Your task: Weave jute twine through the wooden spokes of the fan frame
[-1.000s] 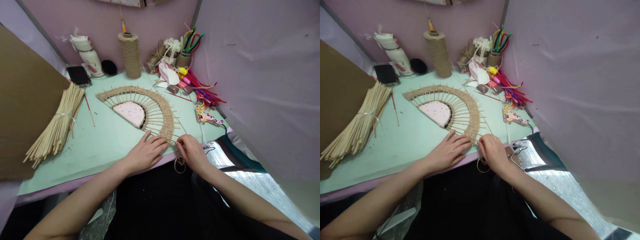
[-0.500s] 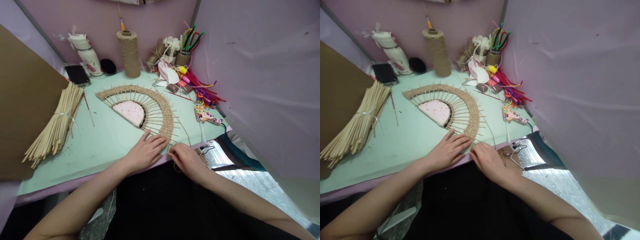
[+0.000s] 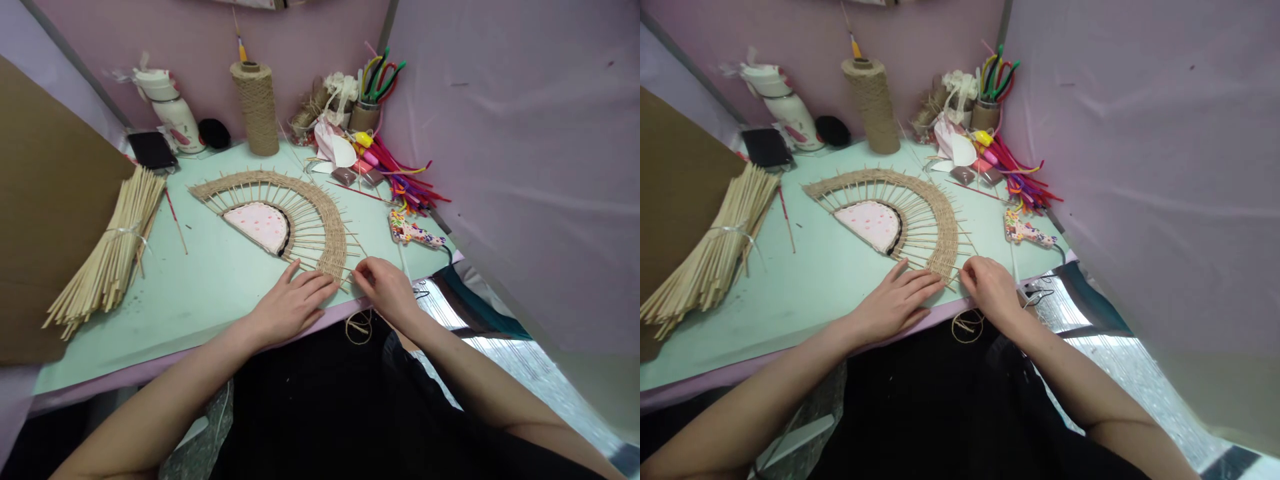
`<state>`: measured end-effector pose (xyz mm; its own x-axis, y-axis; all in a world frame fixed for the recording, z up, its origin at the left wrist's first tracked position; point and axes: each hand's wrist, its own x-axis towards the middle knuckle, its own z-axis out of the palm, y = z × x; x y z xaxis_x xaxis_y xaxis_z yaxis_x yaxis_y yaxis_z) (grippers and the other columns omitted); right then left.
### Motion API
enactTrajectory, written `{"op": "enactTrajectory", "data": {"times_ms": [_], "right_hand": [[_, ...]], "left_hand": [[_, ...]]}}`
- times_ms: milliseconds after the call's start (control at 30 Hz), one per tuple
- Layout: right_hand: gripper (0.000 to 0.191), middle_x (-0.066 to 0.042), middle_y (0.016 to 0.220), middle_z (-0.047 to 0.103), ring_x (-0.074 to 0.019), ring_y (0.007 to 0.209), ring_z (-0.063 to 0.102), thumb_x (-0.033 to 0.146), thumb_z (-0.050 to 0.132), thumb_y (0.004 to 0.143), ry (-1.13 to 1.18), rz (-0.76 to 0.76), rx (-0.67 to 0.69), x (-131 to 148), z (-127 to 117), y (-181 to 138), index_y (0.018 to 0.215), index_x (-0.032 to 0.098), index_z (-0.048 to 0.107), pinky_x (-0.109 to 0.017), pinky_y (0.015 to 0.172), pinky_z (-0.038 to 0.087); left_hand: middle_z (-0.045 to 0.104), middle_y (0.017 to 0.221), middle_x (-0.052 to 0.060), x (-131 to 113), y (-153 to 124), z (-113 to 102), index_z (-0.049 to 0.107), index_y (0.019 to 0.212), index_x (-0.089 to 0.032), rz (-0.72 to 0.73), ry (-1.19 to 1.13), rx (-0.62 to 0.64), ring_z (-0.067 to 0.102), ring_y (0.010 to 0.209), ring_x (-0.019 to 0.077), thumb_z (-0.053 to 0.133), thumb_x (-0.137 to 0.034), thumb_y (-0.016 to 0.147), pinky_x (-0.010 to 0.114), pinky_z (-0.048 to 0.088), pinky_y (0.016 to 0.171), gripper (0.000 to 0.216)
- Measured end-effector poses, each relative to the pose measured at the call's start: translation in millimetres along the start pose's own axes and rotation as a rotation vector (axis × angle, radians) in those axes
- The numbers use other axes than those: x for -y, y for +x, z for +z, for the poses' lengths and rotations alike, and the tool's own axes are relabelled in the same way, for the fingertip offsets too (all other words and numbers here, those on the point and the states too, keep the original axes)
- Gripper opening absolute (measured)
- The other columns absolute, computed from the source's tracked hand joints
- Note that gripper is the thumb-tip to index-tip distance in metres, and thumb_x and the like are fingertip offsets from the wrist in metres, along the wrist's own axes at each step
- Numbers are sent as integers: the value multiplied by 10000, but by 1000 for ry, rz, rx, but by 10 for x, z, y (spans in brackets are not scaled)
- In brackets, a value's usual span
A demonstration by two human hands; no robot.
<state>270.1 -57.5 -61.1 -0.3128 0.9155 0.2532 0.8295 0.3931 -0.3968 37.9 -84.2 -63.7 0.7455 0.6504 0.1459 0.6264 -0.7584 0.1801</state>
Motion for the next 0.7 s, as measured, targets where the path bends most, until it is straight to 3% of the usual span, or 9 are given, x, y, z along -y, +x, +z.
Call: {"op": "enactTrajectory", "data": {"times_ms": [233,433,600,700], "right_hand": [[141,-15,715,647,-161,658,582,300,543,875,59,114,33,5,-1,-27,776,207,581,-265,602,376],[100,23,685,625,-141,601,556,284,542,871,116,129,28,-20,34,-39,938,226,589,-250,574,360],[99,0,713,626,-153,656,569,282,532,883,102,55,-4,-29,61,19,860,215,601,-259,612,377],[83,-5,714,625,-162,661,566,273,547,874,81,21,-11,-37,78,59,854,211,598,-265,616,374]], "left_hand": [[502,1420,61,-2,9,-6,449,1380,-261,15,20,-2,408,1303,232,372,-334,975,546,100,1152,418],[504,1414,79,10,6,-10,439,1380,-217,-4,-36,21,386,1314,228,416,-362,952,522,59,1164,452],[568,1335,81,13,90,-189,494,1329,-220,-7,-119,59,441,1247,231,425,-312,932,518,84,1147,413],[653,1175,69,70,251,-319,559,1253,-212,2,-132,102,520,1118,225,409,-232,918,494,192,1092,368]]}}
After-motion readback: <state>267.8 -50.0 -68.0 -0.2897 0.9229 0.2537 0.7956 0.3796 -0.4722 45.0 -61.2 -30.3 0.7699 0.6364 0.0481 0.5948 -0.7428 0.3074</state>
